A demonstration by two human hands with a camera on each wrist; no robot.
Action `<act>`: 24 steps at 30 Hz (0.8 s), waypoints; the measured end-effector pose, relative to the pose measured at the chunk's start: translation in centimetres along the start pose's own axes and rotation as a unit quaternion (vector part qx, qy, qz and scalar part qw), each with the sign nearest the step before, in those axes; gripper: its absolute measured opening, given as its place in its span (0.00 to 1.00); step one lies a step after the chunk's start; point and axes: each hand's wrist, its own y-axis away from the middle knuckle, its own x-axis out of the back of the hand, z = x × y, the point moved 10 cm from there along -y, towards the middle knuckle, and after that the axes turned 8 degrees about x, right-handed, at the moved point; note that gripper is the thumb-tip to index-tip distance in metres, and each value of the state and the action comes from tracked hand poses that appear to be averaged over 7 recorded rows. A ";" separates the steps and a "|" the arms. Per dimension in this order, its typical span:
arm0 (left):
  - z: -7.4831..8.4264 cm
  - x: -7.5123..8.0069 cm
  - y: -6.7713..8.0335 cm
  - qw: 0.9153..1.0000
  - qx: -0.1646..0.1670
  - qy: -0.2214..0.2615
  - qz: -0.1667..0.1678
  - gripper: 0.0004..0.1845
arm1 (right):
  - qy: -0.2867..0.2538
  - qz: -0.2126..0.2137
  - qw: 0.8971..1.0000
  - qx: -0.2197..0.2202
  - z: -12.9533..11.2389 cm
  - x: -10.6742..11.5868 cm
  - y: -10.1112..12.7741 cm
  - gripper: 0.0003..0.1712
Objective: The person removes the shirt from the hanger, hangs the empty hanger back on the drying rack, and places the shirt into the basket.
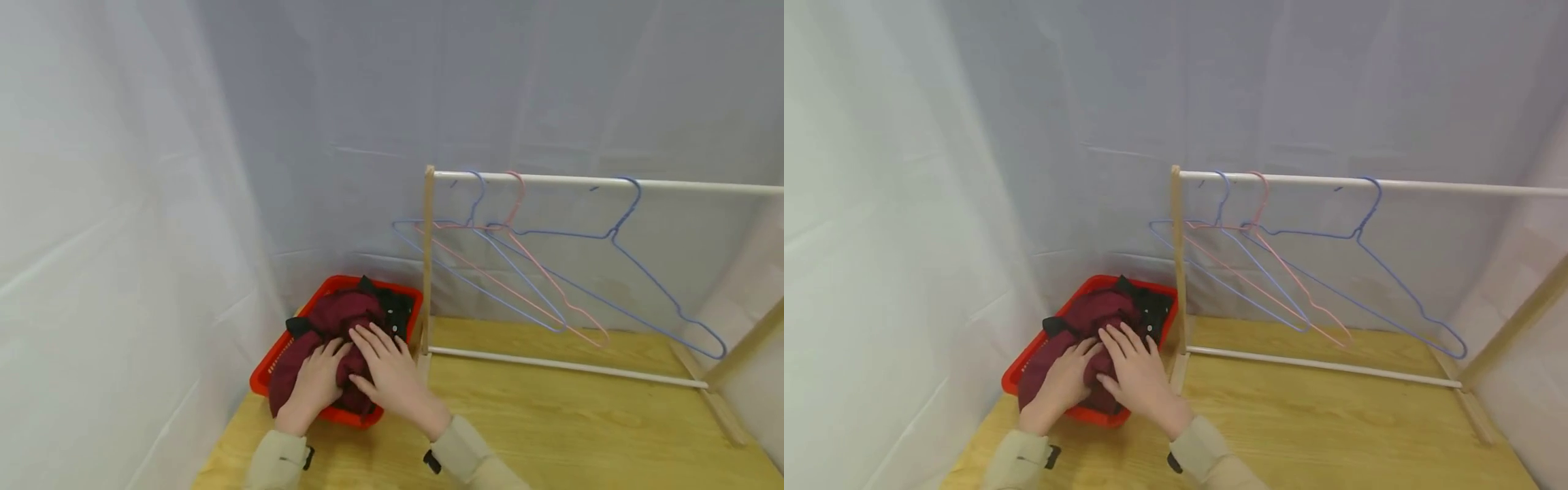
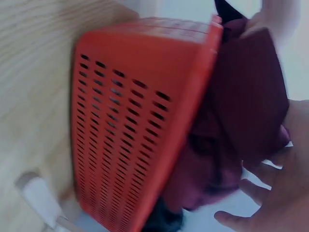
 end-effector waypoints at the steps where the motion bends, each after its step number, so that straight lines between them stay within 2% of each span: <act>1: -0.1 0.0 0.2 1.000 -0.007 0.004 -0.010 0.39 | 0.017 -0.014 1.000 0.002 0.0 -0.6 -0.1 0.44; 4: -0.5 0.4 1.0 0.999 -0.018 0.033 -0.038 0.43 | 0.062 -0.034 0.998 0.001 0.5 -2.1 0.0 0.47; 7: -1.5 1.9 1.9 0.998 -0.007 0.053 -0.027 0.42 | 0.080 -0.042 0.996 -0.009 1.3 -3.1 0.1 0.45; 9: -2.6 3.0 2.4 0.998 0.026 0.055 -0.005 0.42 | 0.074 -0.041 0.996 -0.015 1.7 -3.4 0.2 0.42; 11: -3.7 3.4 2.8 0.996 0.075 0.053 0.005 0.44 | 0.069 -0.044 0.996 -0.021 2.0 -3.5 0.3 0.39; 13: -4.5 2.6 2.9 0.991 0.121 0.051 -0.010 0.45 | 0.075 -0.056 0.995 -0.027 2.0 -3.6 0.4 0.38; 15: -4.5 1.2 2.9 0.987 0.147 0.050 -0.048 0.44 | 0.096 -0.085 0.991 -0.034 2.0 -3.9 0.4 0.39; 20: -4.0 -2.4 2.6 0.978 0.156 0.033 -0.134 0.40 | 0.123 -0.173 0.976 -0.048 1.7 -5.9 0.6 0.45; 24: -4.5 -3.3 2.0 0.972 0.156 0.031 -0.170 0.38 | 0.096 -0.189 0.975 -0.064 1.9 -7.2 0.3 0.45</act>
